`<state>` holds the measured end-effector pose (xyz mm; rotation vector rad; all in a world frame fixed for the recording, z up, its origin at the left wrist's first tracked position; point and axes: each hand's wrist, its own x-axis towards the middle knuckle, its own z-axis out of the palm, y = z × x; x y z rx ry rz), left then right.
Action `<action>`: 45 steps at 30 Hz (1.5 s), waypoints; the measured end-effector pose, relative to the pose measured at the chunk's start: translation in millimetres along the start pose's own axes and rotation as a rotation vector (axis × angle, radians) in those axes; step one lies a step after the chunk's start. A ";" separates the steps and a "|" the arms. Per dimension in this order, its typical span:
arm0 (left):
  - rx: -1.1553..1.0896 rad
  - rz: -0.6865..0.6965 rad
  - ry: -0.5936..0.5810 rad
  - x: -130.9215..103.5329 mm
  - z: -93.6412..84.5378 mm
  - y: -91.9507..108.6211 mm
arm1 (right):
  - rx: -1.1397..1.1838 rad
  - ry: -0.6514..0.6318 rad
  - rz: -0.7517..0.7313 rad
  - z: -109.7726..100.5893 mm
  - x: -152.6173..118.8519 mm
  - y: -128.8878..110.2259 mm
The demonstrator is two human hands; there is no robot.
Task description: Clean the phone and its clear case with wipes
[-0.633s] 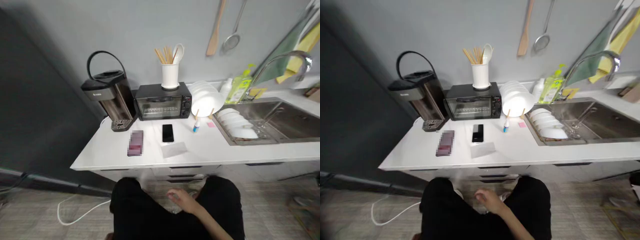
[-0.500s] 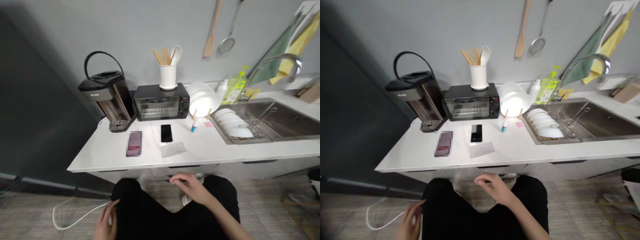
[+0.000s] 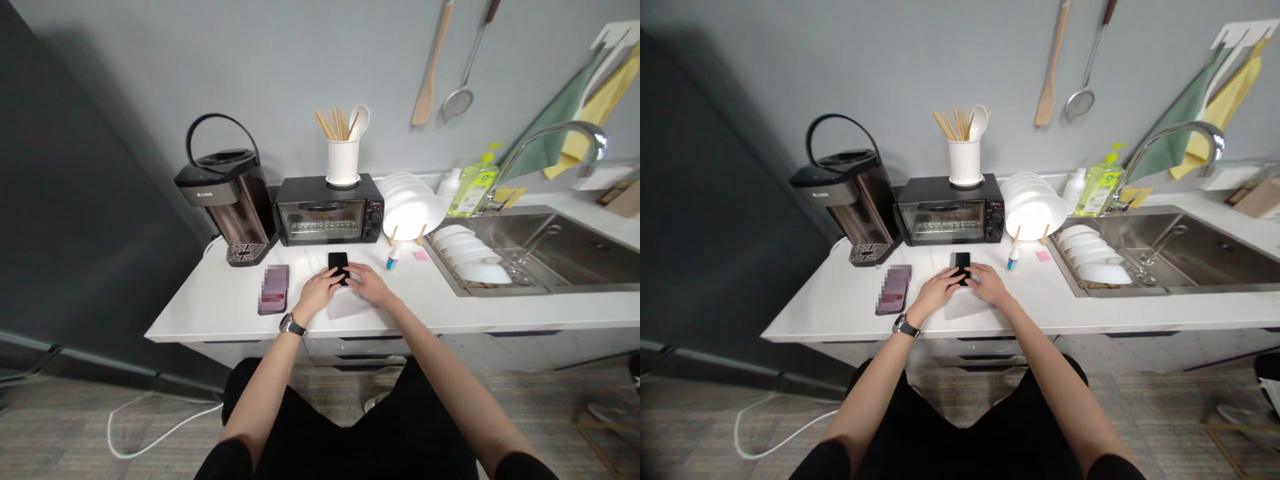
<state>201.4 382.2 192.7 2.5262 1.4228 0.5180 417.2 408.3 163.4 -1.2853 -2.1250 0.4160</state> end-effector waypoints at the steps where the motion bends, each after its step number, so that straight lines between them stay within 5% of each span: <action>1: 0.003 -0.007 -0.004 1.9 -1.1 1.2 | 0.002 0.004 0.005 -0.9 0.5 2.1; 8: -0.045 -0.134 0.142 -24.7 -21.0 7.4 | 0.034 0.048 0.071 -22.4 -36.3 7.7; 13: -0.055 -0.127 0.063 -49.1 -14.0 5.4 | 0.114 0.048 0.098 -29.6 -65.8 0.9; 21: -0.418 -0.148 0.042 -32.3 -8.6 -12.9 | 0.306 0.049 0.224 -29.8 -63.8 0.5; 27: -0.383 -0.112 0.020 -28.4 -17.9 -15.7 | 0.476 0.085 0.268 -32.9 -63.6 -5.0; 37: -0.237 0.110 0.131 -31.8 -24.8 -12.5 | 0.520 0.087 0.250 -33.5 -61.6 -6.9; 45: -0.177 0.297 0.181 -44.0 -26.3 -8.5 | 0.324 0.076 -0.003 -40.4 -66.7 -28.0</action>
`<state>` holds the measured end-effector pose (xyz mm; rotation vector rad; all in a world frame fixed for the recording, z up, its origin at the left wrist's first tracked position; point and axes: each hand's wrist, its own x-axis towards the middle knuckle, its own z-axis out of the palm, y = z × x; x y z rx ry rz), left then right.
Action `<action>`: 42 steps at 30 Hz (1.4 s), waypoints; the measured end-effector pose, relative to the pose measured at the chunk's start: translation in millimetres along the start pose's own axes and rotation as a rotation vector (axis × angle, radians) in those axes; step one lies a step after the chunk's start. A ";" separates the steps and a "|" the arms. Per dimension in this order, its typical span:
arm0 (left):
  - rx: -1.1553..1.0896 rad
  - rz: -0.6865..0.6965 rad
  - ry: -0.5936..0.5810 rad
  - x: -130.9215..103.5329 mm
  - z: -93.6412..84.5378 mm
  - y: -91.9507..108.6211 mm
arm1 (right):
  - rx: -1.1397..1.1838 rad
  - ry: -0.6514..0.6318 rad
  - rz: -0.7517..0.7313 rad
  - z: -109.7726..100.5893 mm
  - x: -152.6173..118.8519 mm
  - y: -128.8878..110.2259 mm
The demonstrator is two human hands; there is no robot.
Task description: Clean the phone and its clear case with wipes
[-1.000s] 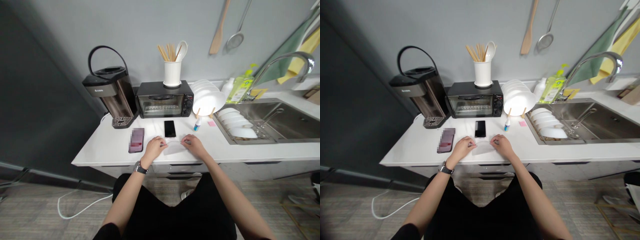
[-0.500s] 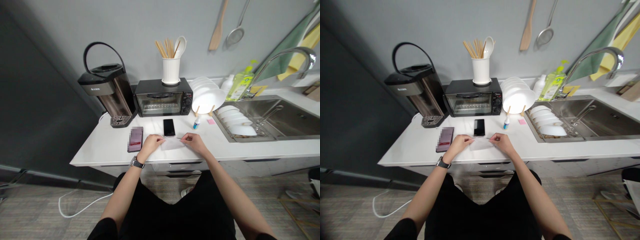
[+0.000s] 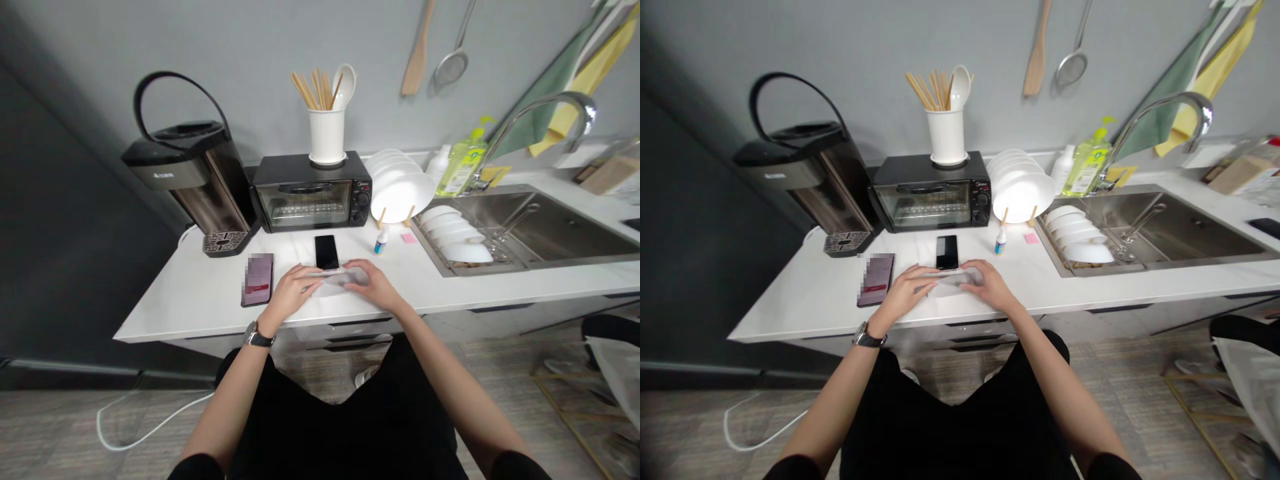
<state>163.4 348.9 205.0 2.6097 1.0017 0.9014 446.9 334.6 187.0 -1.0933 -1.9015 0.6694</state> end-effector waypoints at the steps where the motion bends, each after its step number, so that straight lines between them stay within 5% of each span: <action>1: -0.014 0.025 -0.018 -2.2 -0.6 2.2 | -0.024 -0.040 -0.044 0.6 0.4 -2.8; 5: -0.056 0.074 -0.093 -14.7 -2.0 12.0 | -0.120 -0.194 -0.155 2.3 0.3 -10.4; 18: -0.111 0.097 -0.269 -34.4 3.0 29.8 | -0.301 -0.413 -0.254 8.2 -0.9 -29.3; 25: -0.087 0.057 -0.276 -40.8 -8.1 33.6 | -0.294 -0.374 -0.176 -8.7 -27.9 -42.0; 30: -0.041 -0.064 -0.149 -29.7 -3.4 25.5 | -0.262 -0.209 -0.065 -1.5 -32.8 -25.3; 37: 0.123 -0.141 -0.365 -22.5 0.8 2.3 | -0.522 -0.217 -0.055 21.1 -35.9 -2.6; 42: 0.129 -0.166 -0.368 -21.0 -3.3 1.7 | -0.495 -0.193 -0.059 24.9 -25.8 -7.2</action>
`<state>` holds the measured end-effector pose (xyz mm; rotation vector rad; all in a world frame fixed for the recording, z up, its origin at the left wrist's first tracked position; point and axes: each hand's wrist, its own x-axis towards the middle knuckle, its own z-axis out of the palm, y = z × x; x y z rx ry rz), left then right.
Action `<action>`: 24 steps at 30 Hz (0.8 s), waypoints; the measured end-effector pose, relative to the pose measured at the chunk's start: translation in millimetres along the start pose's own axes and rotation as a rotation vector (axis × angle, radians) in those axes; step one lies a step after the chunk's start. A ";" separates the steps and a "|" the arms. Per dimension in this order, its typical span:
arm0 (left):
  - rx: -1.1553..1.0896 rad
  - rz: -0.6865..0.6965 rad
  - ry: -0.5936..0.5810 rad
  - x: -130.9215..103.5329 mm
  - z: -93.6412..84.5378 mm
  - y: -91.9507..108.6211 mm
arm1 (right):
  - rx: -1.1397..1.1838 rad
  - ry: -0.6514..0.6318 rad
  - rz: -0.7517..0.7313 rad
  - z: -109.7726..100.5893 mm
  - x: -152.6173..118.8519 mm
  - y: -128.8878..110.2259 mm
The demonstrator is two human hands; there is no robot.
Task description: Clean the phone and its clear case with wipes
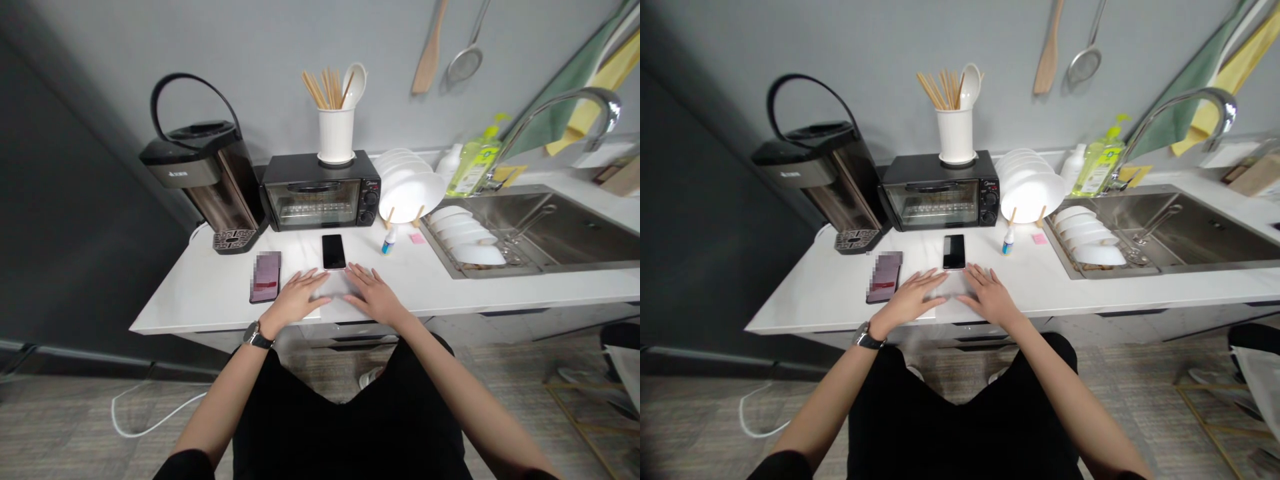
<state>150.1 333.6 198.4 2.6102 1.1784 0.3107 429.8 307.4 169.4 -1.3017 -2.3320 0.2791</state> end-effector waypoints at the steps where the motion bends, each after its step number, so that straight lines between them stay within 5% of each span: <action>1: 0.005 -0.010 0.007 1.4 0.4 0.2 | 0.007 -0.005 -0.007 0.5 4.9 -0.2; 6: 0.023 -0.029 0.001 7.6 2.1 -1.8 | 0.010 -0.066 -0.008 4.9 19.4 2.7; 15: -0.016 0.003 -0.149 -7.2 -8.3 -13.1 | -0.072 -0.094 -0.029 3.2 -3.1 5.6; 24: 0.021 0.012 -0.148 1.4 -6.5 0.3 | -0.099 -0.106 -0.042 3.0 40.3 0.7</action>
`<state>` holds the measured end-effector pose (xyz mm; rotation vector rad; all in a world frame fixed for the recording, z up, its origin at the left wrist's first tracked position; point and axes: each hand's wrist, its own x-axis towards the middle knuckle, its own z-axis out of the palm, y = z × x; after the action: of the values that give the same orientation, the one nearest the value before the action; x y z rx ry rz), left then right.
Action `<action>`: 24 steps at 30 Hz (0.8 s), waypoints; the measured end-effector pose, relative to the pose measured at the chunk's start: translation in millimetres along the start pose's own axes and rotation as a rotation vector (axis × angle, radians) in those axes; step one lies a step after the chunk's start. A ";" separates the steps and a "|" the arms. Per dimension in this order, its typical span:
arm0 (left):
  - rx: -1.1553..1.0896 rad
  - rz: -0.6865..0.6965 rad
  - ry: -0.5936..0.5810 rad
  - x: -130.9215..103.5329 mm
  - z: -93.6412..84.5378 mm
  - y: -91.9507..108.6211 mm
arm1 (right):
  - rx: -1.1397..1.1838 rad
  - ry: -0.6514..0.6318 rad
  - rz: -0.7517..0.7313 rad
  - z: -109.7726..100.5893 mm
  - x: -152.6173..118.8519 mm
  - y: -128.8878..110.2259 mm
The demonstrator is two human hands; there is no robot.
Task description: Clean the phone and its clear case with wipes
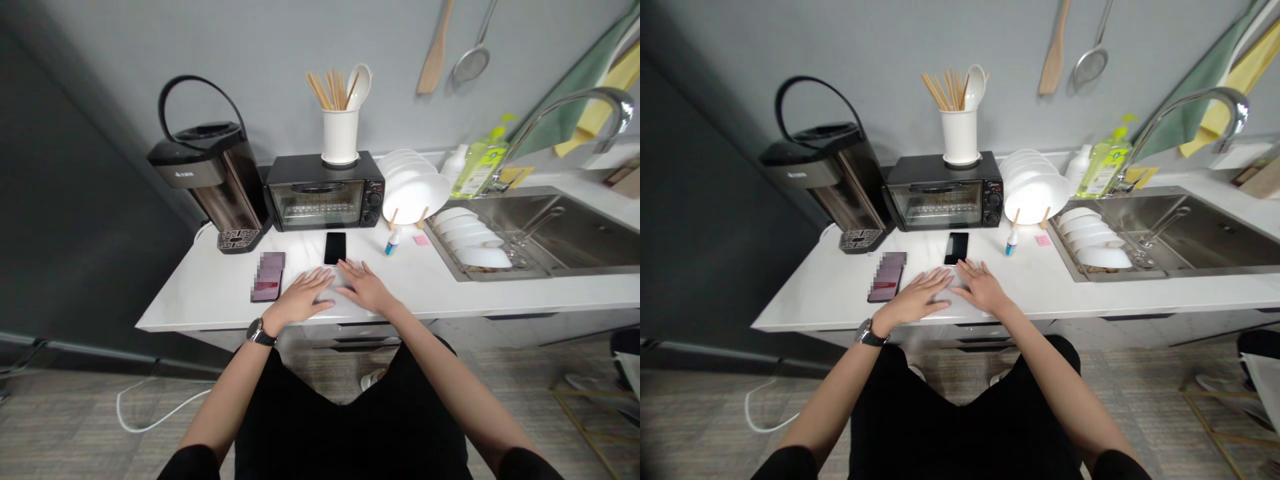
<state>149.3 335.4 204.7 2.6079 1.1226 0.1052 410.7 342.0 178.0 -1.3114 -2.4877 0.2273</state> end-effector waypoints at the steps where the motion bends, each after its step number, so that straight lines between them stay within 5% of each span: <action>1: 0.004 -0.001 -0.002 0.3 2.7 2.0 | -0.006 -0.003 0.001 -1.2 1.7 2.0; 12: 0.008 -0.010 0.015 2.3 10.9 7.2 | -0.051 0.047 0.065 -3.0 3.2 2.0; 16: 0.078 -0.036 0.190 -17.4 5.4 3.6 | 0.014 0.126 0.059 -2.5 -5.0 -4.5; 20: 0.159 -0.483 0.579 -57.7 5.8 -13.9 | 0.204 0.497 0.245 -10.2 -29.0 14.8; 24: 0.106 -0.710 0.630 -79.4 23.2 -26.9 | 0.328 1.003 0.527 -15.7 -29.3 59.6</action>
<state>79.8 290.1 178.5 2.1288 2.2399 0.7528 477.8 351.4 169.8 -1.4184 -1.2114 0.0541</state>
